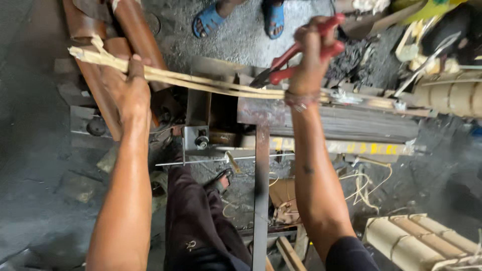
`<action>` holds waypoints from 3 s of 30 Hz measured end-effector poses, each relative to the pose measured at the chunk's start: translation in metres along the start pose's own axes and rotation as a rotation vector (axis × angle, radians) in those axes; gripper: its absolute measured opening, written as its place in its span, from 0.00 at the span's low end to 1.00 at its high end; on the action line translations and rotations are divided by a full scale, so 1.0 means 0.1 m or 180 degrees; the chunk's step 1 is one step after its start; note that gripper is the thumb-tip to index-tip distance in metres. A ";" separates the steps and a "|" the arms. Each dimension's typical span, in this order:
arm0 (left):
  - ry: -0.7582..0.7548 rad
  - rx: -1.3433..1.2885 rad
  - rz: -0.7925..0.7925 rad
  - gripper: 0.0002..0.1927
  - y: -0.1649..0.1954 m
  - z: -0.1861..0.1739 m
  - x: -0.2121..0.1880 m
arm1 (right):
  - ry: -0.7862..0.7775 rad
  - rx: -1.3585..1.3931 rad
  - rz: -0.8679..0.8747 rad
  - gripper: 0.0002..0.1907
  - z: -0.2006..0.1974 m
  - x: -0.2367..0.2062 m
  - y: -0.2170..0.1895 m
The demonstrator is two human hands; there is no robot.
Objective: The person welds a metal rod to a metal frame using a welding torch and a wooden stick. They repeatedly position the rod, strike an arc, and weld the joint while holding the rod in place.
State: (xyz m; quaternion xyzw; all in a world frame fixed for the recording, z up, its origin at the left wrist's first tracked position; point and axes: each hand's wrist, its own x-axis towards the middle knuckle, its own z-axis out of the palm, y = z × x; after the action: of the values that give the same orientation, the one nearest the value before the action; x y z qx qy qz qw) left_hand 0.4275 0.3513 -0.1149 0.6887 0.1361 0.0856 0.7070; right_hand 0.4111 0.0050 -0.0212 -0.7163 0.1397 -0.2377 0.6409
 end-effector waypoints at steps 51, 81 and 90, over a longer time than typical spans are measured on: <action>-0.0144 -0.0629 -0.0027 0.14 0.18 0.39 0.17 | -0.0141 -0.0054 -0.0745 0.34 -0.60 0.09 -0.37; 0.0053 -0.1071 -0.0144 0.16 0.57 0.62 0.22 | 0.0185 0.1274 0.0391 0.21 0.31 -0.29 -0.21; 0.0042 -0.1145 -0.0353 0.12 0.42 0.56 0.16 | 0.0415 0.0720 -0.0346 0.22 -0.55 0.27 -0.58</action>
State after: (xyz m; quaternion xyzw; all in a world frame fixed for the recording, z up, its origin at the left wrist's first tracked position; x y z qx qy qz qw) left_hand 0.4633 0.3042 -0.0734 0.5421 0.1610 0.0738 0.8214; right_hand 0.3991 -0.0470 0.0441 -0.6290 0.1144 -0.3324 0.6933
